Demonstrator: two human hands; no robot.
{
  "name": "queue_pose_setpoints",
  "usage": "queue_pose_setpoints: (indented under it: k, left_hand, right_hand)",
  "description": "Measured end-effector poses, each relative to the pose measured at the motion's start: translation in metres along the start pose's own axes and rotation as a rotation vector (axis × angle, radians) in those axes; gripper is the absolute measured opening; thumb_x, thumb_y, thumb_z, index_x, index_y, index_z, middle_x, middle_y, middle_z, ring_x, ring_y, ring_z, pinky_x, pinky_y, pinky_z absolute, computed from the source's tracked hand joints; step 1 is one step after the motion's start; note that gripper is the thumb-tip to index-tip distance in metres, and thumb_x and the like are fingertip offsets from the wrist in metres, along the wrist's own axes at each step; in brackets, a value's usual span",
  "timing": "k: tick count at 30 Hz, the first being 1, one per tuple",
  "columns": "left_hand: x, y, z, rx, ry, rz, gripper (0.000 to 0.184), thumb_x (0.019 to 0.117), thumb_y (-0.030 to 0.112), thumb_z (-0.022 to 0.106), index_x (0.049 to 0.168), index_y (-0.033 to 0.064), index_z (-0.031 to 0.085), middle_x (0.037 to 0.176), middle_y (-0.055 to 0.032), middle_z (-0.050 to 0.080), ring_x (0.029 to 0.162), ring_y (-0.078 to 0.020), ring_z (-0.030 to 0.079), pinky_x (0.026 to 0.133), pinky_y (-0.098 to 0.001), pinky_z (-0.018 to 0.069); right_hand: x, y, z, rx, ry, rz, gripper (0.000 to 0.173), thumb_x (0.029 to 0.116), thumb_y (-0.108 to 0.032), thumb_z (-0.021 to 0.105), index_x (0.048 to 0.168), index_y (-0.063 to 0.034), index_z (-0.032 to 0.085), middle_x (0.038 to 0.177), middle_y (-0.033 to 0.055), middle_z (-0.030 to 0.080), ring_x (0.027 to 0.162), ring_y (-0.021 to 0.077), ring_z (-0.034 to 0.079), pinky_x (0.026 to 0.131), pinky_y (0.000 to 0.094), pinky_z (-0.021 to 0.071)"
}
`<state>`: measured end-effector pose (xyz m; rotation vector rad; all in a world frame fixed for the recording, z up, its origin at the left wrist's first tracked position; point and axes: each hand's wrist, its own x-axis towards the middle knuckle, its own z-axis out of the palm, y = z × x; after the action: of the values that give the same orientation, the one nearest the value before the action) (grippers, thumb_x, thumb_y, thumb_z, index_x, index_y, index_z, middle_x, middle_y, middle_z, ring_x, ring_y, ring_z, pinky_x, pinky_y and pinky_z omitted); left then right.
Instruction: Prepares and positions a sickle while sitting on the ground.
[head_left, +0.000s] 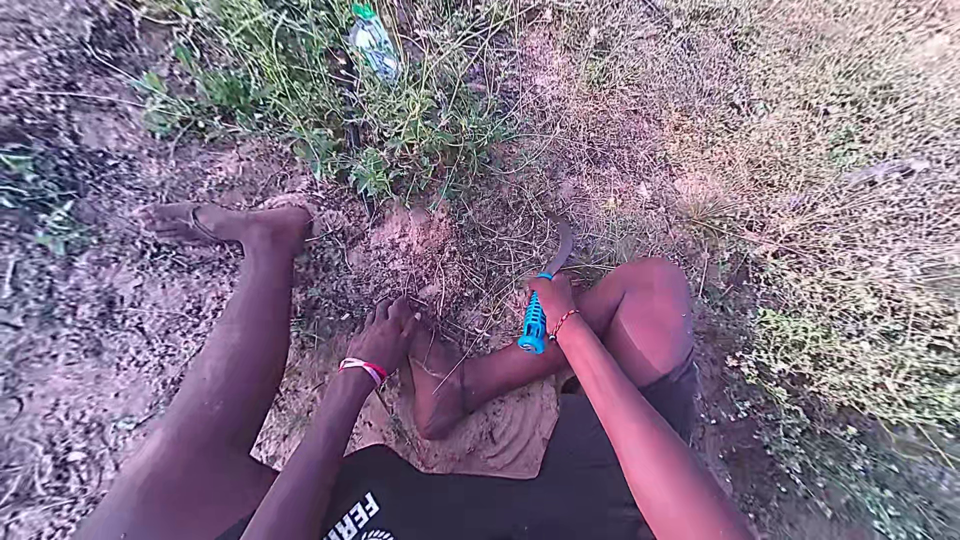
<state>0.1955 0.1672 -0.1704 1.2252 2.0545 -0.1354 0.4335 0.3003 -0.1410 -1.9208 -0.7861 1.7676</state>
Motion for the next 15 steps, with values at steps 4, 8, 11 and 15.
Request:
queue_pose_setpoints:
  k: [4,8,11,15]
  left_hand:
    - [-0.004,-0.002,-0.001,-0.024,0.01,0.002,0.063,0.1104,0.044,0.035,0.161,0.0078,0.025,0.162,-0.0274,0.03,0.146,-0.0476,0.036,0.115,-0.065,0.0314]
    - [-0.004,-0.008,0.002,-0.046,0.021,0.006,0.065,0.1097,0.046,0.037,0.162,0.0092,0.025,0.16,-0.0283,0.032,0.145,-0.0477,0.038,0.116,-0.0652,0.0307]
    - [-0.001,-0.008,0.004,-0.057,0.016,0.005,0.063,0.1097,0.044,0.039,0.161,0.0089,0.027,0.159,-0.0292,0.034,0.144,-0.0483,0.039,0.114,-0.0671,0.0306]
    - [-0.001,-0.005,0.0,-0.065,0.038,0.008,0.063,0.1094,0.042,0.041,0.161,0.0089,0.027,0.159,-0.03,0.033,0.143,-0.0494,0.04,0.114,-0.0662,0.0326]
  right_hand:
    - [-0.008,0.004,0.002,-0.025,0.013,-0.041,0.02,0.1027,-0.005,0.053,0.12,0.003,0.047,0.08,0.0092,0.052,0.058,0.0142,0.055,0.055,0.0268,0.0513]
    - [-0.05,0.009,-0.01,0.021,0.001,-0.022,0.015,0.1045,-0.007,0.054,0.116,0.0021,0.05,0.078,0.0073,0.051,0.058,0.0134,0.052,0.057,0.0268,0.0496]
    - [-0.124,0.05,-0.003,-0.035,-0.131,0.066,0.029,0.1037,-0.005,0.052,0.129,-0.002,0.038,0.076,0.0067,0.049,0.05,0.0141,0.055,0.047,0.0283,0.0535]
    - [-0.131,0.089,0.028,-0.135,-0.2,-0.026,0.042,0.1046,-0.01,0.053,0.14,0.0002,0.034,0.084,0.0113,0.053,0.057,0.0184,0.061,0.055,0.0344,0.0572]
